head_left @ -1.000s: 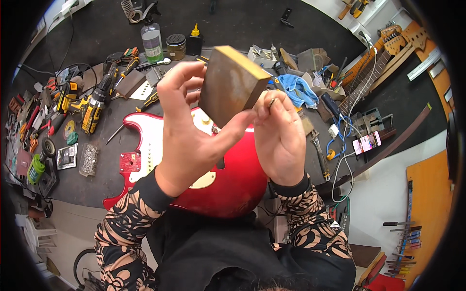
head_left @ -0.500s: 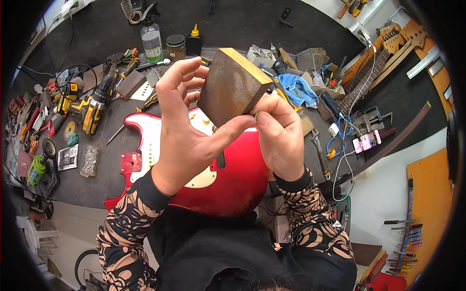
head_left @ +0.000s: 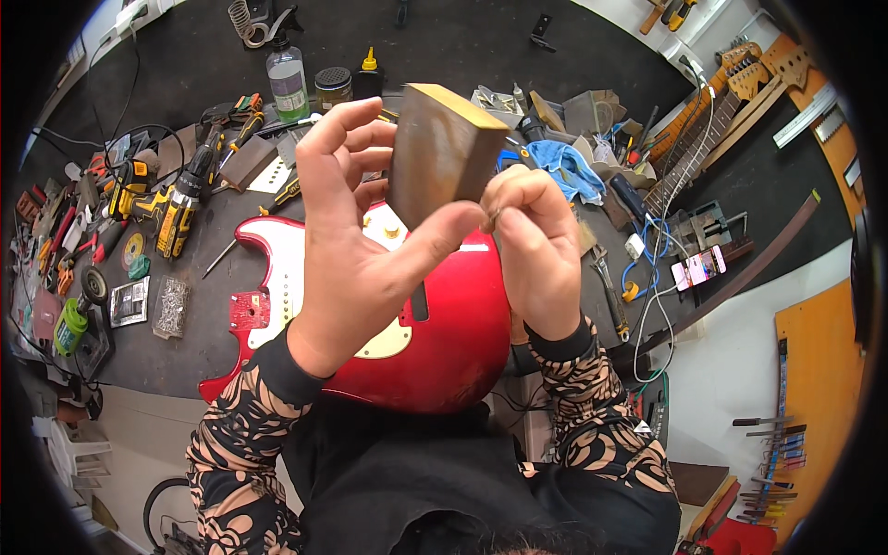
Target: The person sands a small wooden block, then handles small metal hardware and screws on a red electric guitar body. They use a brush to clean the guitar's pickguard area and assemble a metal bridge component with screws and springs, repeatedly adjusting and inspecting the parts.
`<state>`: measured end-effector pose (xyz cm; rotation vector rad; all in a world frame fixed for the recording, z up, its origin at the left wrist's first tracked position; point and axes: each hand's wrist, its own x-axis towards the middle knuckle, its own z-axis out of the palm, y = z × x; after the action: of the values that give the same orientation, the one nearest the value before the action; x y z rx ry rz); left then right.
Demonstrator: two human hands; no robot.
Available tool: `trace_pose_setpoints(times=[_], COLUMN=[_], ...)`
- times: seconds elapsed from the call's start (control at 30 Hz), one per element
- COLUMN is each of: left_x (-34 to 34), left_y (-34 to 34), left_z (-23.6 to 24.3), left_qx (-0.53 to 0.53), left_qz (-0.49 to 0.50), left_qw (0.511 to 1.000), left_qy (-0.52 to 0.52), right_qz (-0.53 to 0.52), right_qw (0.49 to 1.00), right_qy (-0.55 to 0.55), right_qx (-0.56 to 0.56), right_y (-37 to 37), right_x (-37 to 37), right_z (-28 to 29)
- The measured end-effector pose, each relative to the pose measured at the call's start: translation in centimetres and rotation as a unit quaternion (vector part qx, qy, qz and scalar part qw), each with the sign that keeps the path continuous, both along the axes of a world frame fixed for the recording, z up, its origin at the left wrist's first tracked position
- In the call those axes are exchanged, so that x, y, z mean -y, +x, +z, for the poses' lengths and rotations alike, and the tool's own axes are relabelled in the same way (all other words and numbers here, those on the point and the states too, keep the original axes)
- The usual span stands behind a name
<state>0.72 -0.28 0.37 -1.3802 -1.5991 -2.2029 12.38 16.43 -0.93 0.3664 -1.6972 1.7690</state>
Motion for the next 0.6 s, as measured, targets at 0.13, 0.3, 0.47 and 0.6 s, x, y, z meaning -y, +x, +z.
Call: trace_pose_setpoints(times=[0.13, 0.3, 0.47, 0.6], left_x=[1.4, 0.9, 1.6, 1.3], left_y=[0.4, 0.0, 0.5, 0.0], left_z=[-0.6, 1.5, 0.3, 0.9], left_qx=[-0.132, -0.213, -0.214, -0.223], left_qz=[0.01, 0.055, 0.033, 0.05], left_qw=[0.989, 0.973, 0.974, 0.97], left_qy=[-0.071, -0.066, -0.072, -0.085], right_qz=[-0.03, -0.056, -0.04, -0.119], right_qw=[0.997, 0.997, 0.998, 0.989], right_qy=[-0.07, 0.012, 0.05, 0.08], right_qx=[0.034, 0.053, 0.019, 0.041], right_y=[0.0, 0.5, 0.4, 0.6], right_x=[-0.2, 0.9, -1.3, 1.3], right_z=[0.2, -0.3, -0.3, -0.5])
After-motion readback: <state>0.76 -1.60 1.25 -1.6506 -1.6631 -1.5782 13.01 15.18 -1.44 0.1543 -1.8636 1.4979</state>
